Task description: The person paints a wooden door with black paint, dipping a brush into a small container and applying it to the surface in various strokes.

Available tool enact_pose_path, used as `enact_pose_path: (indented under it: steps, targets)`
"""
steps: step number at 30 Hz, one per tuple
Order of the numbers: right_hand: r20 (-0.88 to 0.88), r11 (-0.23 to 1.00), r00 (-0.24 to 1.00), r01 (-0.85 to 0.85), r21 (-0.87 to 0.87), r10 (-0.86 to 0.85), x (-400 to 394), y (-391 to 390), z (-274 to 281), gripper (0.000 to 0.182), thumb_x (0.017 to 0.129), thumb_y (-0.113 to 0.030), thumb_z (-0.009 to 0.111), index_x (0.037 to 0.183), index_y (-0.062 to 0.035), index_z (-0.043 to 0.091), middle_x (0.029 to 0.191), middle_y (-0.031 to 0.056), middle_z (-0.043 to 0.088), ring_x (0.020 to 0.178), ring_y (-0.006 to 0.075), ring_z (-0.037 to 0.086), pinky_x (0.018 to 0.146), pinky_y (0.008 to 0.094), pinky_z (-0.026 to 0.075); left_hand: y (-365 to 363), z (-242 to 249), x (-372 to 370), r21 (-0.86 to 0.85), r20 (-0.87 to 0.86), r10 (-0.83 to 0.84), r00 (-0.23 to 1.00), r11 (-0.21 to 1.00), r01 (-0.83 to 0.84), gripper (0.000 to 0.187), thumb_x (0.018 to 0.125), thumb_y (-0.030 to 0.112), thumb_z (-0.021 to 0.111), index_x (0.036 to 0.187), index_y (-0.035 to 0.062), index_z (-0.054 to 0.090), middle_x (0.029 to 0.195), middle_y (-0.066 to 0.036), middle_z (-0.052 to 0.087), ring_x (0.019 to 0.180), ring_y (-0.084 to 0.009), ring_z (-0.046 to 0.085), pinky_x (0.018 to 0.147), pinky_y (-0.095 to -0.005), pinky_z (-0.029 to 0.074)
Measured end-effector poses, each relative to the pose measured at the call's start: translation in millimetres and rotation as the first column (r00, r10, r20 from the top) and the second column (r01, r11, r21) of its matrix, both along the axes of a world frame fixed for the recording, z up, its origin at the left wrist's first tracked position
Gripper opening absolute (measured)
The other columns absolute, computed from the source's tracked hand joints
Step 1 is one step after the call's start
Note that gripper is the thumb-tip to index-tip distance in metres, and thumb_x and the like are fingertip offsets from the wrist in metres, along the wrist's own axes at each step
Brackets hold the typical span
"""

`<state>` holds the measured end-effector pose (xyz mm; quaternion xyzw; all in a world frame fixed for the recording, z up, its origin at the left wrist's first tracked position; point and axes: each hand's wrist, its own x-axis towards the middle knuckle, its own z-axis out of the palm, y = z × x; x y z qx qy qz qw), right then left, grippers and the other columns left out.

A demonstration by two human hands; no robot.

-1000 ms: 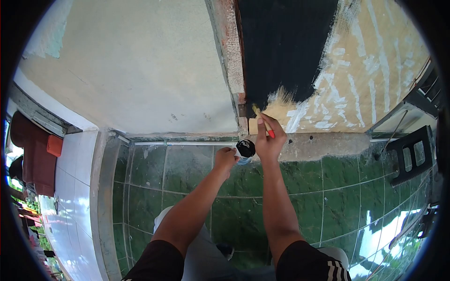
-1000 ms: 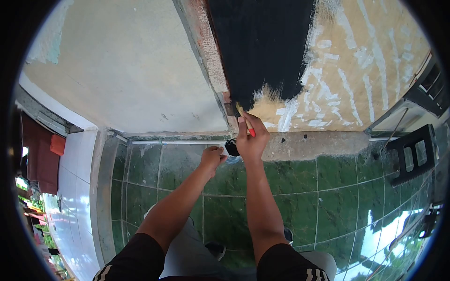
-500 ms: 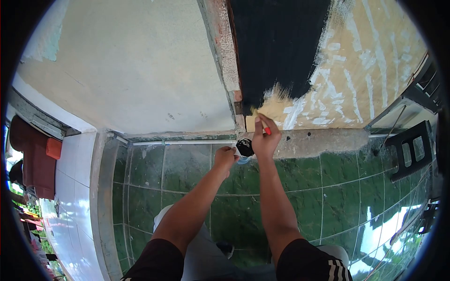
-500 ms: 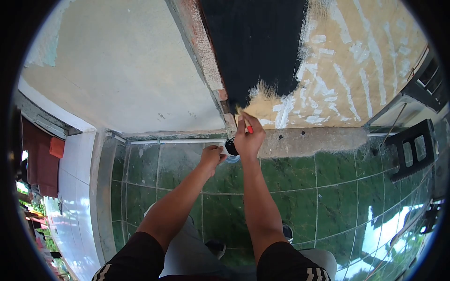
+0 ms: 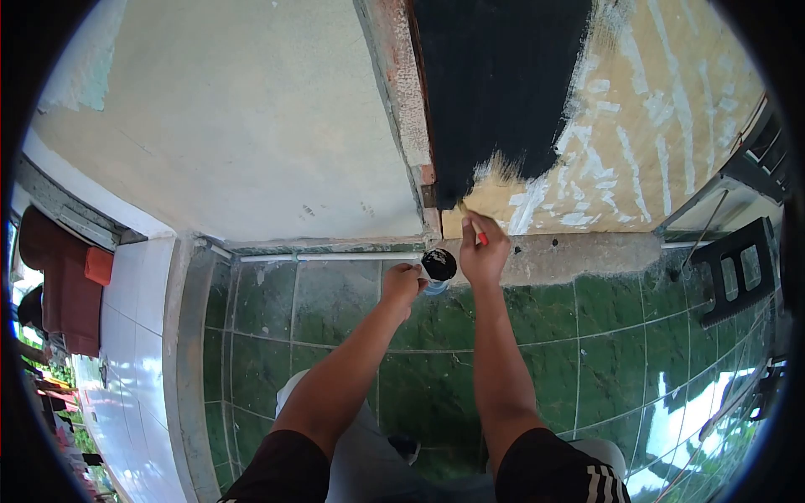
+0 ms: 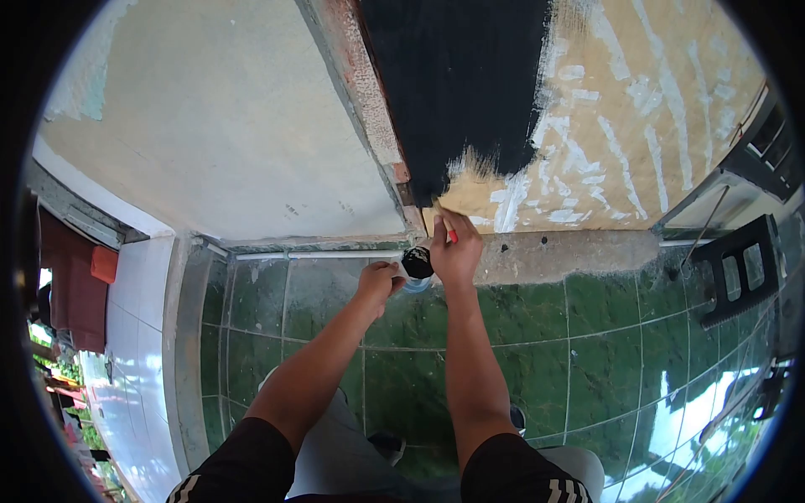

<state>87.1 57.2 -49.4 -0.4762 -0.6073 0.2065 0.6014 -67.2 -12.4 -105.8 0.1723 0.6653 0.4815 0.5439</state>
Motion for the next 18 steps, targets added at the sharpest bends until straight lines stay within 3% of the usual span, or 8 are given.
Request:
enact_pose_path:
  steps: [2,5,8,11,14,18]
  targets:
    - [-0.111,0.996,0.994,-0.01,0.093,0.02,-1,-1,27,0.016,0.089,-0.003,0.067,0.103,0.0011,0.072,0.097,0.0192,0.072,0.088,0.0362,0.071,0.076,0.0382,0.055,3,-8,-1,-0.008,0.0,0.0,1.0,1.0,0.0,0.02,0.1,0.014,0.061,0.104,-0.0057,0.061,0.099,-0.013,0.064,0.08,-0.0181,0.066,0.073,-0.0264,0.061]
    - [-0.16,0.994,0.987,0.008,0.105,0.009,-1,-5,18,0.015,0.089,-0.004,0.067,0.102,0.0008,0.072,0.097,0.0192,0.072,0.088,0.0366,0.071,0.077,0.0392,0.055,3,-6,2,0.003,0.003,0.024,1.0,1.0,-0.024,0.021,0.1,0.013,0.061,0.103,-0.0072,0.063,0.097,-0.015,0.065,0.079,-0.0185,0.067,0.07,-0.0268,0.06]
    - [-0.073,0.999,0.997,-0.029,0.017,0.03,1,-5,-35,0.014,0.088,-0.004,0.067,0.1,0.0005,0.073,0.097,0.0186,0.072,0.089,0.0377,0.07,0.077,0.0406,0.055,4,-3,7,0.008,-0.001,0.054,0.999,0.999,-0.054,0.022,0.1,0.013,0.061,0.103,-0.0082,0.063,0.096,-0.015,0.066,0.08,-0.0193,0.067,0.07,-0.0271,0.06]
    - [0.141,0.991,0.988,-0.044,-0.124,0.062,9,-7,-68,0.013,0.087,-0.003,0.067,0.098,0.0001,0.073,0.096,0.0179,0.072,0.089,0.0385,0.07,0.077,0.0417,0.055,5,-9,5,0.018,-0.011,0.035,0.999,0.999,-0.035,0.022,0.099,0.013,0.061,0.104,-0.0083,0.063,0.096,-0.014,0.066,0.081,-0.0202,0.067,0.069,-0.0273,0.06]
    - [0.126,0.993,0.99,-0.055,-0.103,0.068,7,-5,-50,0.015,0.087,-0.002,0.067,0.1,0.0004,0.072,0.096,0.0181,0.072,0.089,0.0387,0.069,0.078,0.0417,0.055,2,-1,7,0.034,0.021,0.032,0.999,0.999,-0.033,0.022,0.1,0.013,0.061,0.105,-0.0081,0.062,0.095,-0.014,0.066,0.08,-0.0198,0.067,0.069,-0.0268,0.06]
    - [-0.039,0.994,0.999,-0.018,0.105,0.022,2,-3,15,0.017,0.088,-0.002,0.067,0.104,0.0002,0.071,0.098,0.0187,0.071,0.088,0.0385,0.069,0.078,0.0415,0.055,2,3,9,-0.006,-0.006,0.039,0.999,0.999,-0.039,0.021,0.1,0.014,0.061,0.104,-0.007,0.063,0.095,-0.013,0.066,0.077,-0.0181,0.067,0.067,-0.0262,0.059]
